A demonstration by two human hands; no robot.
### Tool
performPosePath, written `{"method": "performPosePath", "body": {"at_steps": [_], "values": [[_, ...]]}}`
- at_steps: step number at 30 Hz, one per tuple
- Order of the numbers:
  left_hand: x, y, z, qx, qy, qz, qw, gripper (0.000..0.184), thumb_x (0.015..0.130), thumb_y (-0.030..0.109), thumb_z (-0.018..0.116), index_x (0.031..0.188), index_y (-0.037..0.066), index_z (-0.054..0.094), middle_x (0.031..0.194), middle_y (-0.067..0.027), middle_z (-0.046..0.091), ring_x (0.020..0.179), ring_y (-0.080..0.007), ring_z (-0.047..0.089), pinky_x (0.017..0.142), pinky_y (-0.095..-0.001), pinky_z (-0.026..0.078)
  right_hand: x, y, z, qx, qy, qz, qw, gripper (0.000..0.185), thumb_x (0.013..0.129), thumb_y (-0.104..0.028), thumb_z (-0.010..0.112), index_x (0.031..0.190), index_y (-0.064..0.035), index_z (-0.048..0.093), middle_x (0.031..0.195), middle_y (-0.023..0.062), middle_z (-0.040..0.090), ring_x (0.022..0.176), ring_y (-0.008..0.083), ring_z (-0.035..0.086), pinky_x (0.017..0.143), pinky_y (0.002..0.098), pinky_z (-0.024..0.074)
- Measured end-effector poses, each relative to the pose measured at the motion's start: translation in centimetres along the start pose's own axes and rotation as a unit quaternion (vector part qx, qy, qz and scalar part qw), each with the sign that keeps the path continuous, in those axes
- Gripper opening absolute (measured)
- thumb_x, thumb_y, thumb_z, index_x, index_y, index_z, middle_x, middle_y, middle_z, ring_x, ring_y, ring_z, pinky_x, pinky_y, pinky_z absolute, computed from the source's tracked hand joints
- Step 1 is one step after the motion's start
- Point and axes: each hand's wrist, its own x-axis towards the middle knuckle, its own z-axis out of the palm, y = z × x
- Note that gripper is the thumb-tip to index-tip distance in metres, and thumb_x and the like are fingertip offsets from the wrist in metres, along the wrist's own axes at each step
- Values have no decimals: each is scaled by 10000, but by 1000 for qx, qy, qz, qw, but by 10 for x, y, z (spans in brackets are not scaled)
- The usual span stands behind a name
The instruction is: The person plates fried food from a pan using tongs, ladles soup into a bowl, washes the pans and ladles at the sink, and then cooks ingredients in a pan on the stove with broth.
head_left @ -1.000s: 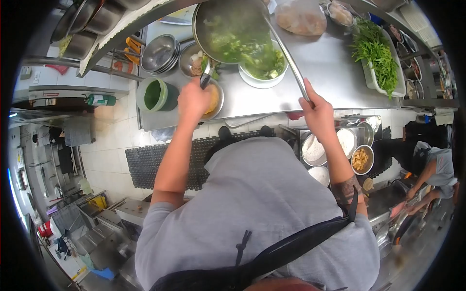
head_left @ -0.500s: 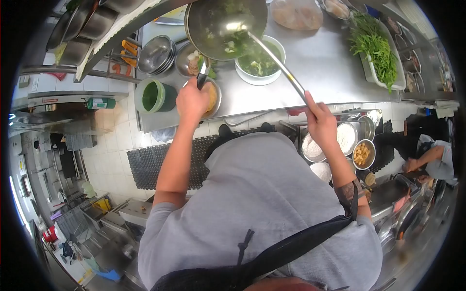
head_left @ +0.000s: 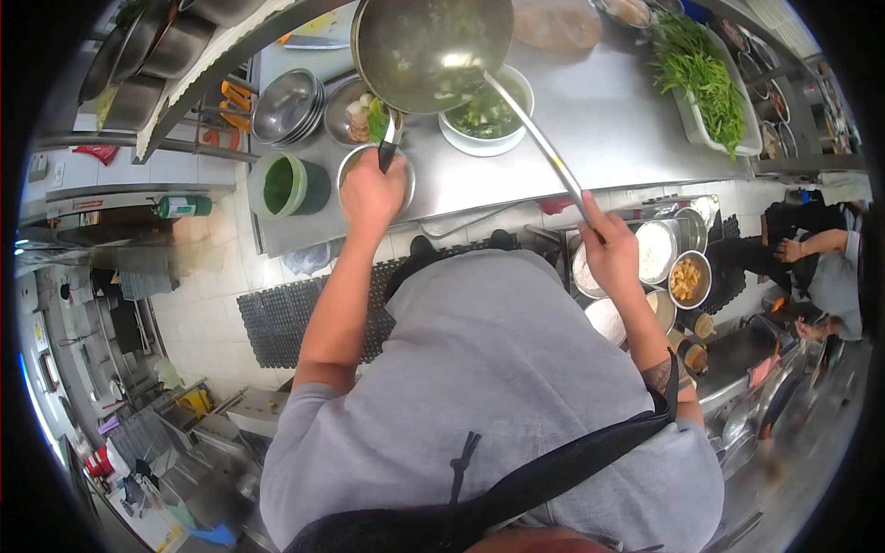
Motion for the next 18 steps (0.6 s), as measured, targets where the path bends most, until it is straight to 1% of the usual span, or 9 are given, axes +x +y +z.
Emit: {"method": "performPosePath", "body": {"at_steps": [2, 4, 6, 8, 11, 14, 15, 17, 18], "values": [[-1, 2, 1, -5, -2, -1, 1000, 304, 891, 338, 698, 997, 54, 681, 921, -198, 718, 901, -425, 681, 804, -521, 514, 17, -5, 0, 3, 83, -30, 996, 562, 901, -37, 690, 1434, -180, 583, 750, 113, 563, 644, 255, 559, 627, 366, 486], [-3, 3, 2, -13, 5, 1, 1000, 316, 893, 343, 699, 996, 44, 677, 917, -204, 717, 898, -431, 680, 805, -522, 514, 31, -14, 2, -13, 85, -5, 996, 543, 920, -56, 677, 1440, -173, 575, 752, 115, 566, 644, 256, 557, 641, 370, 487], [-3, 0, 7, -8, 11, 9, 1000, 322, 894, 345, 700, 1000, 42, 675, 914, -210, 716, 896, -434, 679, 802, -524, 514, 35, -22, 6, 8, 75, 12, 997, 545, 934, -85, 647, 1460, -184, 542, 831, 158, 623, 739, 334, 639, 681, 436, 517], [0, -2, 12, -7, 16, 17, 1000, 328, 895, 348, 701, 1003, 39, 673, 912, -215, 715, 894, -437, 679, 799, -527, 514, 22, -29, 13, 15, 52, 33, 998, 562, 933, -96, 652, 1477, -162, 526, 802, 150, 603, 706, 288, 613, 694, 398, 514], [-2, -3, 19, 1, 3, 7, 1000, 329, 897, 348, 700, 1001, 37, 672, 910, -225, 714, 889, -439, 678, 790, -530, 515, -2, -45, 11, 170, -83, 206, 960, 600, 917, -117, 675, 1491, -176, 513, 700, 112, 532, 645, 196, 499, 681, 305, 468], [-1, -5, 20, -2, -1, 18, 1000, 323, 898, 348, 700, 992, 40, 674, 910, -227, 714, 885, -436, 679, 782, -532, 516, -13, -48, -7, 177, -125, 244, 945, 596, 910, -115, 691, 1480, -177, 529, 683, 120, 549, 638, 203, 541, 674, 322, 481], [0, -5, 21, 1, 5, 21, 1000, 319, 901, 346, 697, 989, 41, 673, 908, -220, 716, 883, -434, 679, 784, -532, 515, -14, -41, -10, 176, -124, 244, 945, 596, 910, -115, 691, 1480, -177, 529, 683, 120, 549, 638, 203, 541, 674, 322, 481], [-1, -5, 21, 5, 10, 23, 1000, 314, 903, 344, 693, 986, 42, 672, 907, -213, 718, 881, -433, 679, 785, -532, 515, -18, -25, -13, 66, -30, 55, 996, 579, 900, -96, 697, 1454, -200, 564, 732, 112, 605, 653, 235, 597, 656, 357, 504], [-1, -3, 18, 5, 7, 31, 999, 316, 907, 345, 690, 993, 41, 669, 923, -206, 719, 886, -431, 679, 788, -531, 515, -15, -26, -15, 66, -31, 57, 996, 579, 900, -96, 697, 1454, -200, 564, 732, 112, 605, 653, 235, 597, 656, 357, 504]]}}
